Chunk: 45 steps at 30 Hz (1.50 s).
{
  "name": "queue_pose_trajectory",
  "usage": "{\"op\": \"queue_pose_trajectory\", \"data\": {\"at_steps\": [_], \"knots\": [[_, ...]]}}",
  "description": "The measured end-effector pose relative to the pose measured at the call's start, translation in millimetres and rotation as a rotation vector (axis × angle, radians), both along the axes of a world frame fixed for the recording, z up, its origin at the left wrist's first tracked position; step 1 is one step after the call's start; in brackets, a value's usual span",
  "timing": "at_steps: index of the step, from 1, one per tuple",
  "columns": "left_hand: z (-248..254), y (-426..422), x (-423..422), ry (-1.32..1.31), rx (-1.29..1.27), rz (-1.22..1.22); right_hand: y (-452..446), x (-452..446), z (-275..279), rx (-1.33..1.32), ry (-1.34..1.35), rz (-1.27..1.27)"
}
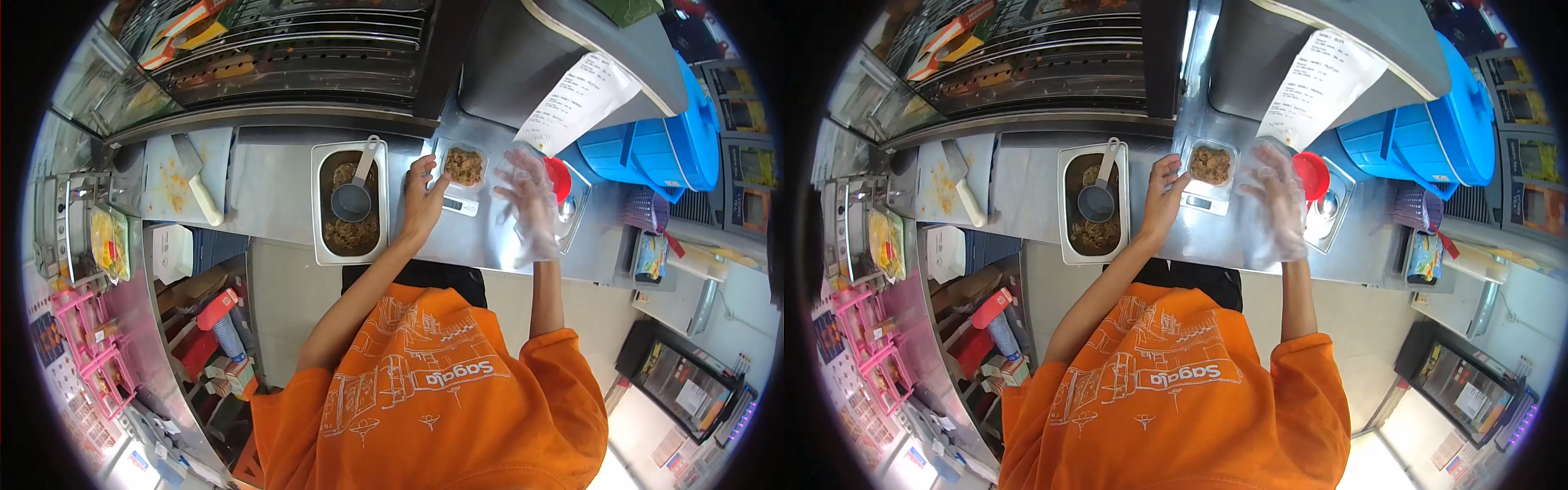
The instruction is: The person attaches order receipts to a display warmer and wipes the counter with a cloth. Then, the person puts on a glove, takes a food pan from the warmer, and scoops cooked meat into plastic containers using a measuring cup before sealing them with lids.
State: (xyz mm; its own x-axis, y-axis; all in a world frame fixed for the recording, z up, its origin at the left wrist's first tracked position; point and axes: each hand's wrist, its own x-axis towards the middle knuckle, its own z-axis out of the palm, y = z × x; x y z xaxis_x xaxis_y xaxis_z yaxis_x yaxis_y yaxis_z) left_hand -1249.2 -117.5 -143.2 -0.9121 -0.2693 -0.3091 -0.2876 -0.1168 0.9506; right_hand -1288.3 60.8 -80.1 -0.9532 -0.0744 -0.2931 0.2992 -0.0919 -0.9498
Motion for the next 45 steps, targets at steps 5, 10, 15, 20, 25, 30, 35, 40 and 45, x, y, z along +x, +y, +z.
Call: {"op": "queue_pose_trajectory", "data": {"at_steps": [5,10,15,20,25,30,35,40,45], "knots": [[2.3,5.9,-10.0,-0.071,0.116,-0.047,-19.0,-24.2,-9.8,1.102,0.758,0.275],[18.0,2.8,-11.5,-0.125,0.26,-0.048,-49.5,-29.7,5.0,1.168,0.625,0.491],[-18.2,2.9,-17.4,-0.086,0.348,0.041,-64.8,-11.8,1.4,1.389,0.632,0.531],[-10.7,4.9,-14.5,-0.09,0.272,0.058,-69.4,-5.4,-8.4,1.45,0.659,0.517],[-6.2,2.6,-14.7,-0.176,0.357,0.103,-68.1,-8.1,-11.5,1.388,0.65,0.534],[5.6,-3.6,-11.9,-0.191,0.406,0.114,-61.2,-9.5,-9.0,1.34,0.725,0.577],[-0.3,-1.9,-13.9,-0.193,0.383,0.106,-62.0,-15.9,-6.0,1.342,0.686,0.618],[6.7,-5.2,-14.9,-0.251,0.387,0.079,-60.6,-21.2,-15.4,1.322,0.748,0.634],[-1.1,-8.8,-15.6,-0.204,0.433,0.051,-65.7,-21.6,-9.6,1.306,0.73,0.649]]}}
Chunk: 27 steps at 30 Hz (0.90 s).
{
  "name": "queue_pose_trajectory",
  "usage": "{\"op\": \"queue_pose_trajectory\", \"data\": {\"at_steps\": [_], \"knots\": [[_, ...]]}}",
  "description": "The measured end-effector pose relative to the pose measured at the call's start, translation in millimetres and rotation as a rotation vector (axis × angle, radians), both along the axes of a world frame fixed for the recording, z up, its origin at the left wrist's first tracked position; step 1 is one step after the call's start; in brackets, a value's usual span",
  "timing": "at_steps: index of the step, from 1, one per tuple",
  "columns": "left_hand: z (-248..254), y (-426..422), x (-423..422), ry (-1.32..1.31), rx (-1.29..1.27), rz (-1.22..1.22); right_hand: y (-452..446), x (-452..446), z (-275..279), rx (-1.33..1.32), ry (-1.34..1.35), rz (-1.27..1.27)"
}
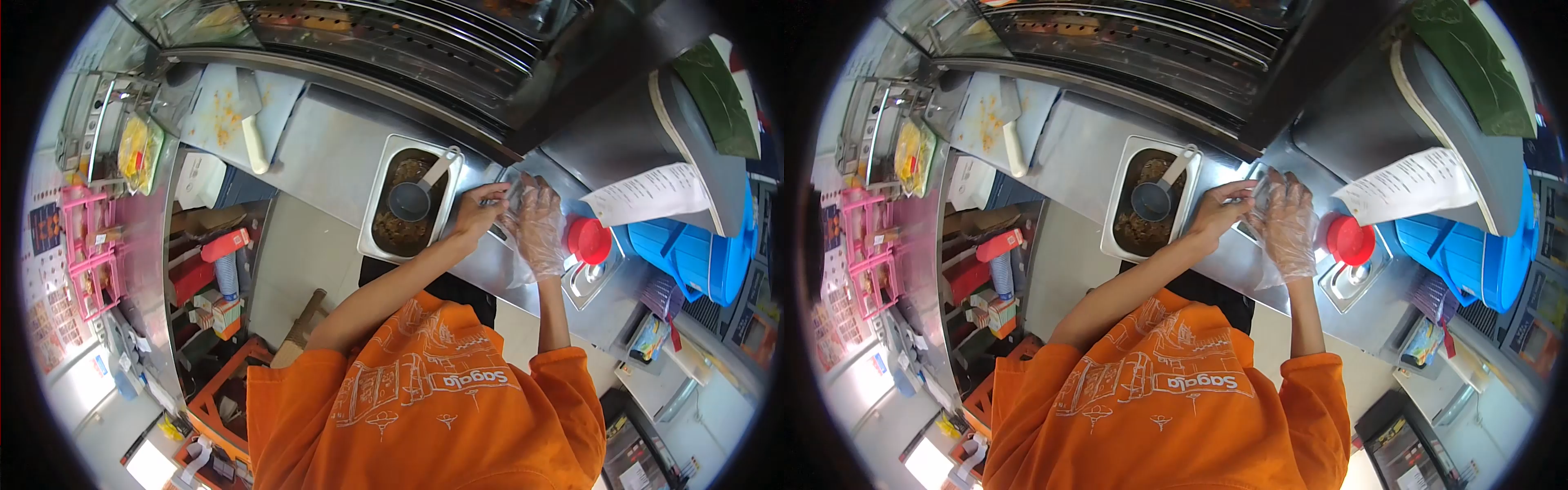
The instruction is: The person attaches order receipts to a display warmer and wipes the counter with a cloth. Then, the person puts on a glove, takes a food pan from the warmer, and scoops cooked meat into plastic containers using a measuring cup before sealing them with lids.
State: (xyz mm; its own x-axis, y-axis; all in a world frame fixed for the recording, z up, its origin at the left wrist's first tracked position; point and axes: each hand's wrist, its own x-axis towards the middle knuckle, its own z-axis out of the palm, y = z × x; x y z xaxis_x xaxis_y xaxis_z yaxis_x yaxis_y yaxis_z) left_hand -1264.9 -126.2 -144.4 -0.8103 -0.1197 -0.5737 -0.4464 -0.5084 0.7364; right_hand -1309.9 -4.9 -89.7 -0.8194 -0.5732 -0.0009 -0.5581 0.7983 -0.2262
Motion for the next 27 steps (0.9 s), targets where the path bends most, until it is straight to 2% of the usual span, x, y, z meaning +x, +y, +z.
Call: {"op": "queue_pose_trajectory", "data": {"at_steps": [3,5,8,11,17,20,23,27], "knots": [[-1.8,-1.8,1.3,0.037,-0.126,-0.057,0.9,-0.6,-1.3,-0.01,-0.001,0.029],[-0.3,-1.1,2.6,0.051,-0.098,-0.057,4.4,-2.7,-2.6,-0.025,0.033,0.084],[4.4,-2.5,2.7,0.065,-0.055,-0.062,7.4,-6.6,2.4,-0.131,-0.102,0.054],[4.3,-1.8,1.4,0.051,-0.023,-0.054,7.7,-6.6,0.8,-0.099,-0.134,0.024],[0.6,-3.4,-2.5,0.004,-0.088,-0.09,10.1,-4.7,-10.5,-0.023,0.038,0.07],[-0.7,-7.1,-4.3,-0.024,-0.008,-0.09,5.9,-4.5,-10.4,0.049,0.056,0.079],[-6.2,-7.2,-4.2,-0.005,0.004,-0.088,8.1,-6.4,-18.1,-0.018,0.031,0.109],[-6.4,-5.3,-7.0,-0.013,-0.105,-0.098,8.0,-8.5,-23.9,-0.01,0.039,0.115]]}}
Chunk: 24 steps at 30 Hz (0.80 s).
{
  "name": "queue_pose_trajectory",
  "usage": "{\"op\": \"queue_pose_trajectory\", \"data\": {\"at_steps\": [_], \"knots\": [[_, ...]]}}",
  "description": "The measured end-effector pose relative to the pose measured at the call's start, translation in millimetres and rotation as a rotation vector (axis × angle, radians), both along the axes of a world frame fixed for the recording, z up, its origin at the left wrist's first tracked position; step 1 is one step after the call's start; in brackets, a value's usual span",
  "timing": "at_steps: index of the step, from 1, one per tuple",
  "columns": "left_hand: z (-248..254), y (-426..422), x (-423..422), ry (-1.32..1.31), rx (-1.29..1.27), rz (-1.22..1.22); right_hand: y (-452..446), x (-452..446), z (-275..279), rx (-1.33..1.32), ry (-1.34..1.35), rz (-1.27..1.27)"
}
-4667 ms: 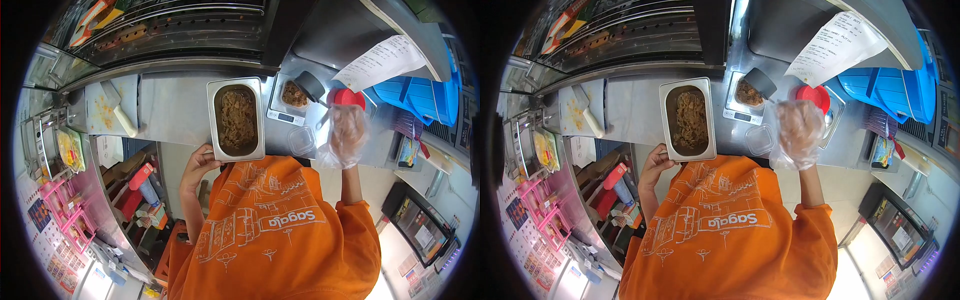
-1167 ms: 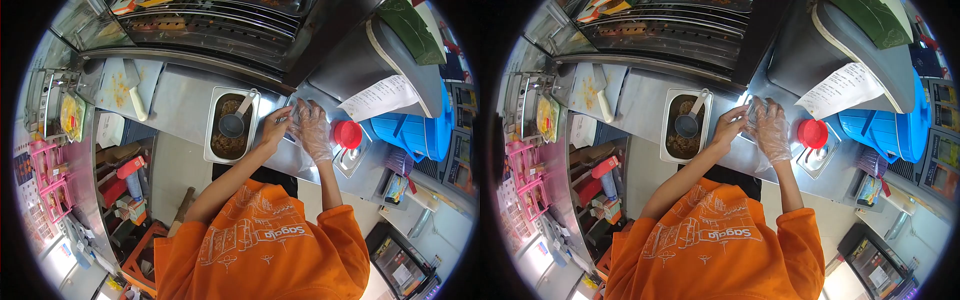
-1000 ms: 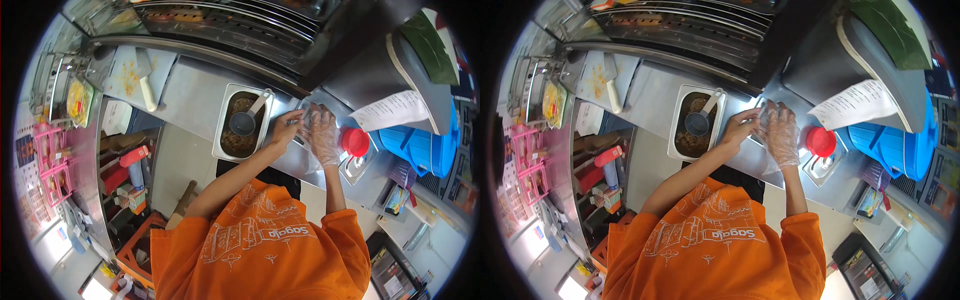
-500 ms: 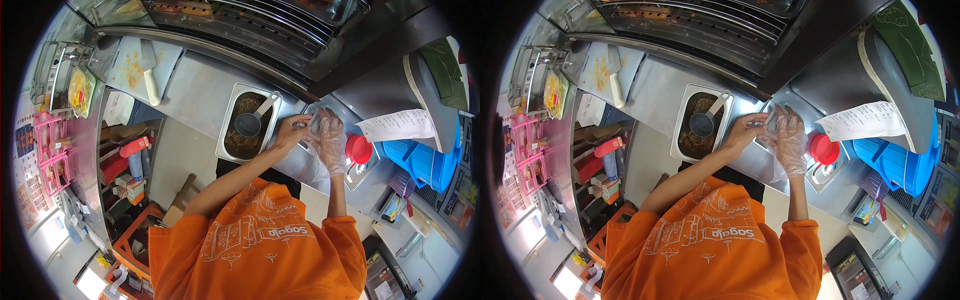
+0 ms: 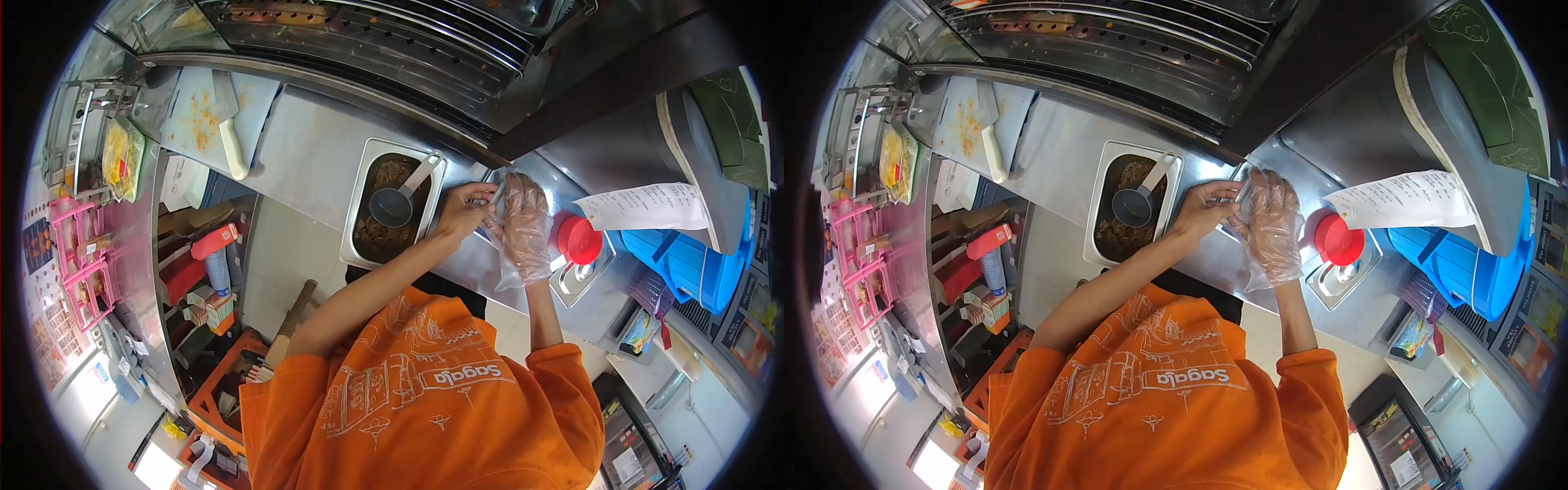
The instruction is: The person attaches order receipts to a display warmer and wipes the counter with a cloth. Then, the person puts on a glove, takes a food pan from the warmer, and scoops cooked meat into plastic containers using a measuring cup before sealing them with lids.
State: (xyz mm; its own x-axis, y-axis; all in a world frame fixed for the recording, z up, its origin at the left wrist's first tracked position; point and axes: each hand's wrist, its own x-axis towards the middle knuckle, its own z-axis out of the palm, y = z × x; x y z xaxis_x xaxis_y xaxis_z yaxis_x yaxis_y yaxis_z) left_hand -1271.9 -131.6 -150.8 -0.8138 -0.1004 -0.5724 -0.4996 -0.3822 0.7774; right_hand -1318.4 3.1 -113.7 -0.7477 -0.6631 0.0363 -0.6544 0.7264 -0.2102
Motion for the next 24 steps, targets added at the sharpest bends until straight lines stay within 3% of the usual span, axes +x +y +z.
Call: {"op": "queue_pose_trajectory", "data": {"at_steps": [8,10,11,13,14,18,22,24], "knots": [[-5.0,12.6,1.3,0.007,0.1,0.098,0.3,0.4,1.3,-0.059,0.0,-0.01],[-32.3,31.9,0.8,0.207,-0.164,0.124,0.8,-1.1,-1.9,0.002,-0.01,-0.102],[-41.1,43.7,-0.7,0.251,-0.153,0.179,5.5,-4.4,-3.1,-0.018,0.026,-0.034],[-47.5,69.7,-5.7,0.278,-0.397,0.333,7.7,-4.1,-3.7,-0.081,0.043,0.021],[-21.0,64.0,-5.1,0.179,-0.27,0.247,6.0,-1.9,0.6,-0.117,0.026,0.007],[6.6,76.9,4.8,0.34,-0.437,0.152,14.9,14.7,42.4,-0.096,0.135,0.086],[77.7,30.3,34.5,0.274,0.073,-0.03,-27.8,53.4,135.8,0.03,0.116,0.097],[100.5,-2.7,51.6,0.347,0.055,-0.031,-50.1,63.6,148.4,0.032,0.121,0.148]]}}
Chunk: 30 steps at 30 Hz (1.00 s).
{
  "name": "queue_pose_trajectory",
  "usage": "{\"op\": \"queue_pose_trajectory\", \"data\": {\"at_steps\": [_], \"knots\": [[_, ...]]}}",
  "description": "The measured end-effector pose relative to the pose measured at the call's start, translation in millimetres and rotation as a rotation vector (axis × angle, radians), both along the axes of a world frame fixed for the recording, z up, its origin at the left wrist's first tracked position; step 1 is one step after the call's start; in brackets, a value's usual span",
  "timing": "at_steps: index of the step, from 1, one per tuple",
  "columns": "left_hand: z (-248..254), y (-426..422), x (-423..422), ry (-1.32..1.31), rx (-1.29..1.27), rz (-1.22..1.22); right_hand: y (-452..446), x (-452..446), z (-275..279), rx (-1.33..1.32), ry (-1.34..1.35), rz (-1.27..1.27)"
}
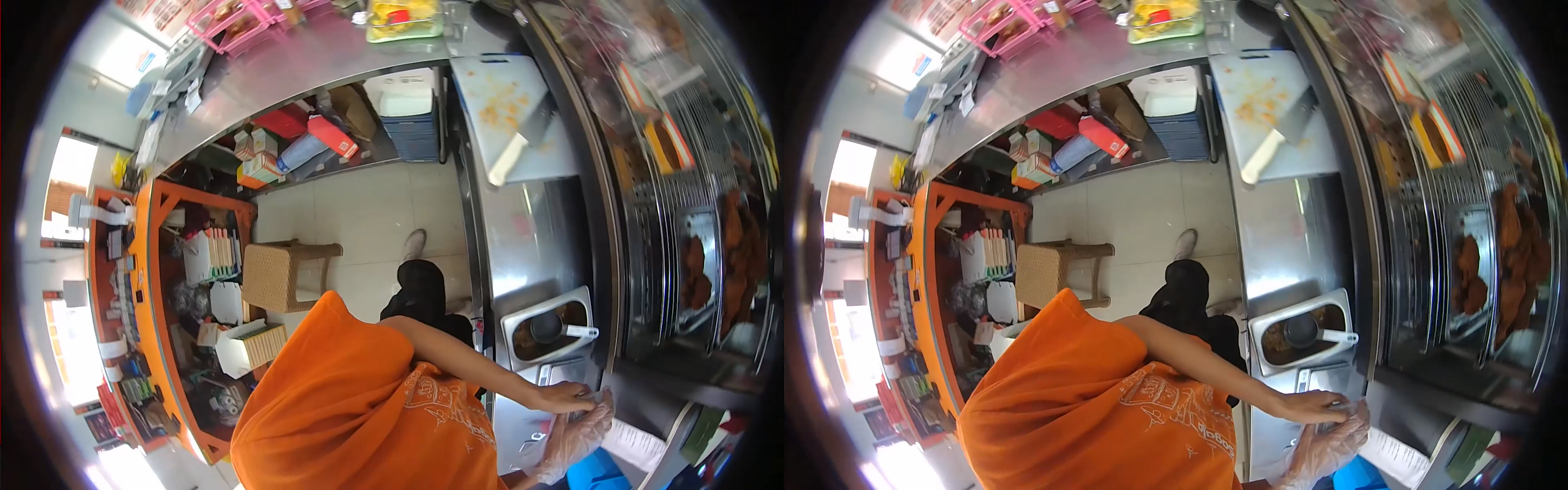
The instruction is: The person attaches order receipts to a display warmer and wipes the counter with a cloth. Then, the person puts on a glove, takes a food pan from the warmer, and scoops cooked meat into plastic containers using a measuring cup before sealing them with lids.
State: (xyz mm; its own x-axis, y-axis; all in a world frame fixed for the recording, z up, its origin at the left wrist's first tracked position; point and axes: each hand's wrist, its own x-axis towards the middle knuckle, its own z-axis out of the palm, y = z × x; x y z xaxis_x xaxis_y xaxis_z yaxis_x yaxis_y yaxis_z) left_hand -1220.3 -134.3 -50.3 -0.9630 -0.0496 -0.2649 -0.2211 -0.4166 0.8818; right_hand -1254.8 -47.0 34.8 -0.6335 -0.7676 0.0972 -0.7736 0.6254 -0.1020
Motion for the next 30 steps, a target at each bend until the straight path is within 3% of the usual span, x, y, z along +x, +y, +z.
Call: {"op": "queue_pose_trajectory", "data": {"at_steps": [3,10,14,16,18,22,24,30], "knots": [[15.6,-57.4,22.1,0.036,0.015,-0.019,-48.1,15.4,8.1,-0.068,-0.008,0.1],[24.6,-229.7,138.2,0.0,-0.056,0.445,-245.2,99.2,16.7,-0.005,-0.03,0.383],[-10.0,-343.2,226.2,-0.075,-0.214,0.714,-382.0,159.9,-16.8,-0.046,-0.021,0.679],[-32.5,-396.5,273.3,-0.146,-0.118,0.9,-455.1,197.6,-31.1,-0.096,-0.165,0.859],[-54.7,-444.7,325.3,-0.124,-0.181,1.197,-529.1,231.1,-57.8,-0.217,-0.259,1.065],[-79.7,-544.2,463.4,-0.425,-0.989,1.405,-653.1,309.1,-103.5,-0.299,-0.27,1.18],[-88.9,-581.9,520.2,-0.627,-1.264,1.509,-706.5,344.2,-127.0,-0.394,-0.271,1.261],[-146.2,-662.7,611.8,-1.126,-1.566,1.736,-811.9,430.4,-173.5,-0.2,-0.225,1.287]]}}
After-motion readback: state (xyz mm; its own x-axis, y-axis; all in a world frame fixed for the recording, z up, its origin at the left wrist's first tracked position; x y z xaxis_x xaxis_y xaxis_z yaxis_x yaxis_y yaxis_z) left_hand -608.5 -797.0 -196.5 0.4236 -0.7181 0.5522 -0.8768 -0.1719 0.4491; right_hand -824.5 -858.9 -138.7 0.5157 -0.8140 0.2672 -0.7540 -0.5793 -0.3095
